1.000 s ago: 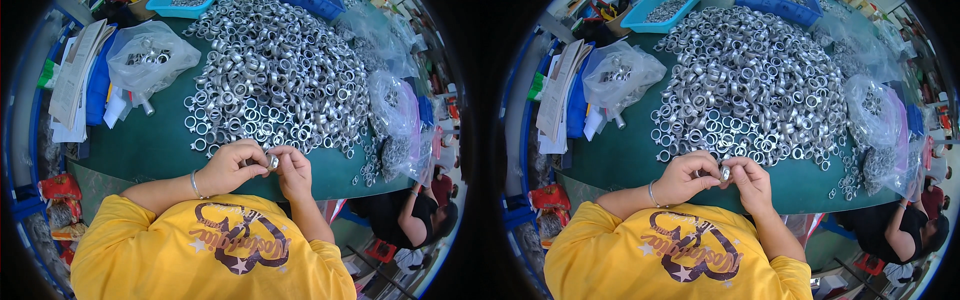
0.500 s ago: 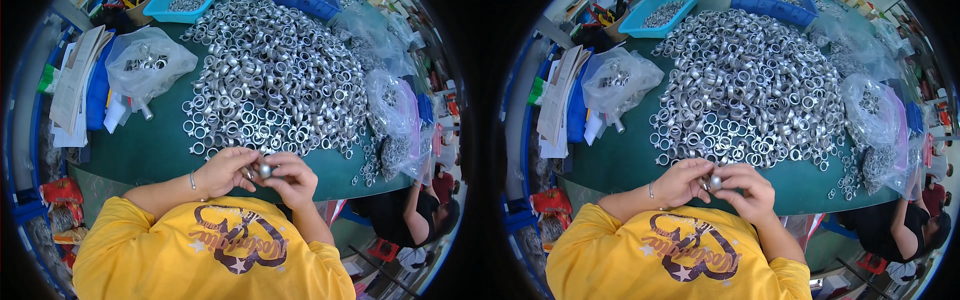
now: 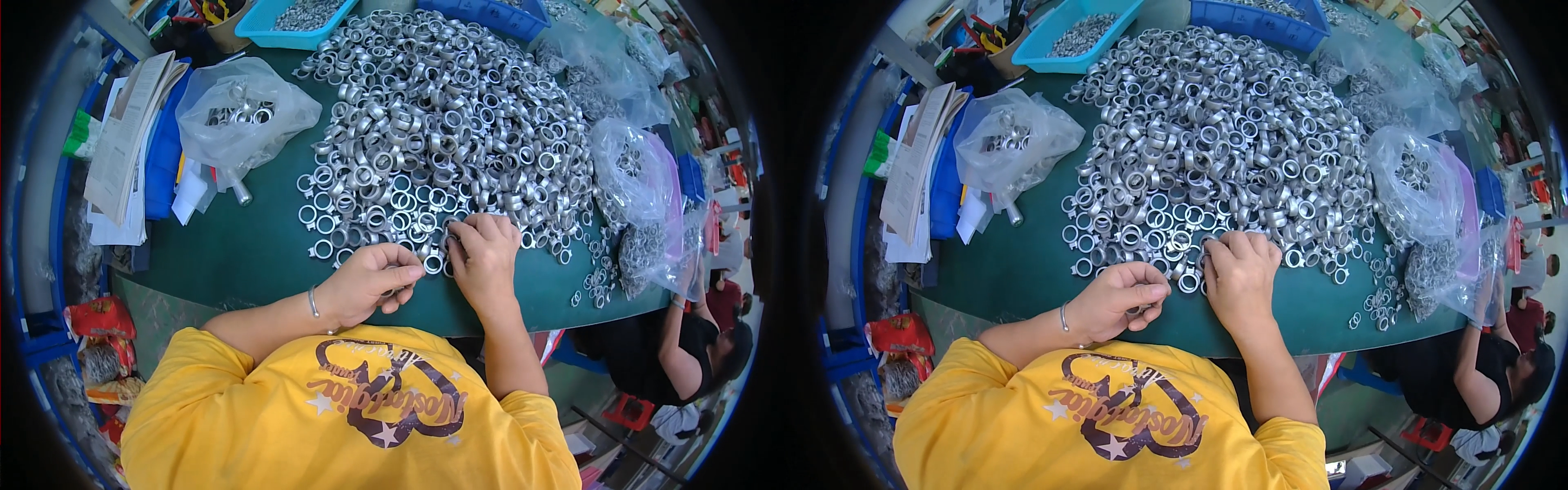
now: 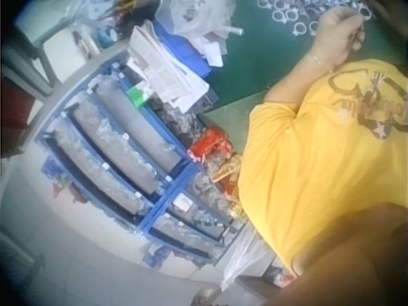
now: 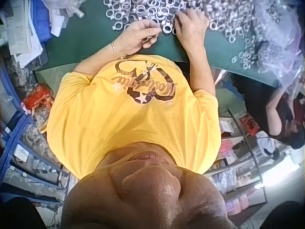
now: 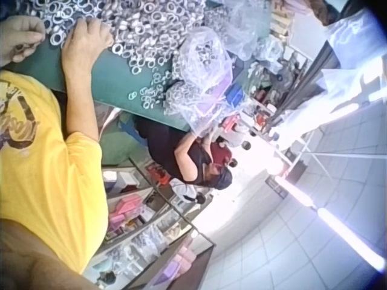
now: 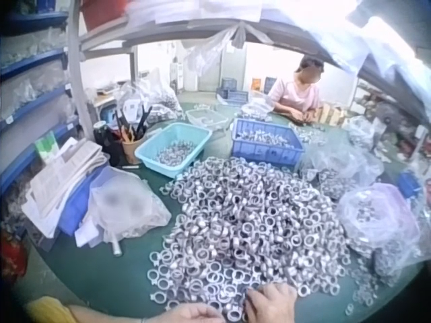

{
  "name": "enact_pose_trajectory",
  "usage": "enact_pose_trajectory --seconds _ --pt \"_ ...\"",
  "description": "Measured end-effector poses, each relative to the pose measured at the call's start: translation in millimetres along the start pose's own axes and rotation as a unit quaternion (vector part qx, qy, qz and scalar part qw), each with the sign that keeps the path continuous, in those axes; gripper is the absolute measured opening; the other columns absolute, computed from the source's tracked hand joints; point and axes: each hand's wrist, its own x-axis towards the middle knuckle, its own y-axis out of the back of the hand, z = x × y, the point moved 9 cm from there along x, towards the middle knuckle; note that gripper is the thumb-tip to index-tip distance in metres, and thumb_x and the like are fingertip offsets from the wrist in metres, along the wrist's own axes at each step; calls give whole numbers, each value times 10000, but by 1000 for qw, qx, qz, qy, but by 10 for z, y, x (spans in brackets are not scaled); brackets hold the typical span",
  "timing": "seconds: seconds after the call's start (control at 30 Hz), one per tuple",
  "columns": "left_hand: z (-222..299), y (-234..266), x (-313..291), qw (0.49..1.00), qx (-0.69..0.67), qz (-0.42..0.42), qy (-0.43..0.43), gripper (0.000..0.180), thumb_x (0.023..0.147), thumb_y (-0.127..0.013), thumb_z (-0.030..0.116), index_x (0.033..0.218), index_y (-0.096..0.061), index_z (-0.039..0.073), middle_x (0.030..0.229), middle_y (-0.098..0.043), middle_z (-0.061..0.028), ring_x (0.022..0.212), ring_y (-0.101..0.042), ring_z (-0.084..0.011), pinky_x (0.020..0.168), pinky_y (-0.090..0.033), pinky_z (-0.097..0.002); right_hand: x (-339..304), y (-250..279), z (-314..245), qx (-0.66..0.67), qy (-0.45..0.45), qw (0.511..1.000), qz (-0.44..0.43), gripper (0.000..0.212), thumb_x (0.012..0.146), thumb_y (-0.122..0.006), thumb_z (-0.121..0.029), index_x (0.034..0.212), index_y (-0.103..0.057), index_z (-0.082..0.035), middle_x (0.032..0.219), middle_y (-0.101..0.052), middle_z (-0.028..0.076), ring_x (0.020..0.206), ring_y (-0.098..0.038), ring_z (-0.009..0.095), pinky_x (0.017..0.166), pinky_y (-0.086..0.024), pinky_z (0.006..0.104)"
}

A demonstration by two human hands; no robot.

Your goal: The person picks up metal rings from a pile on a table, holding each one to look at it before placing it into a plastic bag or a tray.

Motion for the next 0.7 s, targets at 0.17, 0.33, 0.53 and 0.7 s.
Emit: enact_pose_trajectory --seconds 0.17,0.33,0.53,0.7 --pt "79 -8 -4 997 67 7 -33 122 868 -574 98 956 -545 19 697 -523 -39 553 -475 -85 455 -366 -185 -60 66 23 104 -23 993 53 176 675 -679 -32 847 -655 -60 811 -595 39 763 -542 219 720 -393 342" --pt "158 -38 -13 994 84 21 -68 125 857 -583 69 963 -563 5 705 -533 -38 545 -475 -78 456 -365 -179 -140 -103 87 428 -171 887 -28 184 718 -659 31 897 -656 -14 801 -610 64 737 -578 139 626 -452 227" --pt "202 -19 -27 985 134 37 -105 84 833 -612 49 898 -597 -2 726 -548 -30 557 -491 -71 467 -372 -173 -158 -84 -16 452 -130 882 -11 201 746 -624 61 935 -641 -6 832 -612 56 746 -569 118 631 -453 220" --pt "410 -55 -119 925 286 53 -245 77 794 -654 37 858 -621 10 752 -566 -20 612 -524 -81 516 -402 -185 -305 -302 86 596 -272 755 -32 193 858 -535 11 1045 -583 13 827 -613 43 748 -574 102 626 -453 198"
